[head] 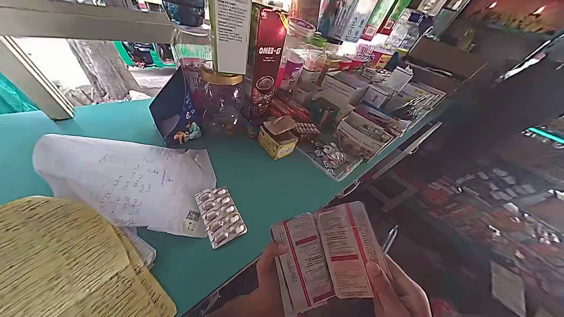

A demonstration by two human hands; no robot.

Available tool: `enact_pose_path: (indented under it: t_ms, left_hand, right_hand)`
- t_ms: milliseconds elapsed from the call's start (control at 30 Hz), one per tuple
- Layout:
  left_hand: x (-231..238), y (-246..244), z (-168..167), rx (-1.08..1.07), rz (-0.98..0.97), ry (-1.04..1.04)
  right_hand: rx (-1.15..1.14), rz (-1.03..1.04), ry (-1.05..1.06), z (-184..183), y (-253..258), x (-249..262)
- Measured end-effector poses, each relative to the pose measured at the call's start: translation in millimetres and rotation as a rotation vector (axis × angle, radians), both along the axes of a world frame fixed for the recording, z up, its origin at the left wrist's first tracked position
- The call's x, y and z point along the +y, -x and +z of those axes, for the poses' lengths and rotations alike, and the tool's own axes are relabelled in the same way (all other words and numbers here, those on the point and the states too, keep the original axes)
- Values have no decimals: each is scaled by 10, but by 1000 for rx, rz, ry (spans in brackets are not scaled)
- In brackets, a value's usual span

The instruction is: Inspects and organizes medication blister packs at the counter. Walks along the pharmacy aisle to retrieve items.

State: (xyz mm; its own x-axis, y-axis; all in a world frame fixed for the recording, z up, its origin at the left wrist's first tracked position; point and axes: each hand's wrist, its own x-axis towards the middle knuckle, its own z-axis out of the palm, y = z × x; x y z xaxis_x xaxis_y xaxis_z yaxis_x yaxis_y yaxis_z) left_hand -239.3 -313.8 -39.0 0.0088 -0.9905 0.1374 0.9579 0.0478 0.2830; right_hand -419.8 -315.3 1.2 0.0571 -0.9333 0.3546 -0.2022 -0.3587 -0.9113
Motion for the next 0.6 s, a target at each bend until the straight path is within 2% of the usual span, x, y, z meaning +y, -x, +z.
enact_pose_path:
  t_ms: [67,133,200,333,467,600]
  left_hand:
    - [-144,-20,-53,79,-107,-9]
    - [-292,-15,-129,221,-242,122]
    - [-349,-23,-94,246,-243,156]
    - [-363,-122,19,212,-94,218]
    - [-448,-141,-45,136,45,277]
    - [-498,-91,-37,49,372,346]
  right_hand:
    - [19,-83,59,-12,-16,-130]
    - [-8,-138,100,10,-45,-251]
    - [-16,-78,121,48,-51,-338]
    - [-18,110,109,50,-74,-512]
    - [-20,196,128,48,-109,-712]
    - [-48,286,128,56,-69,-910]
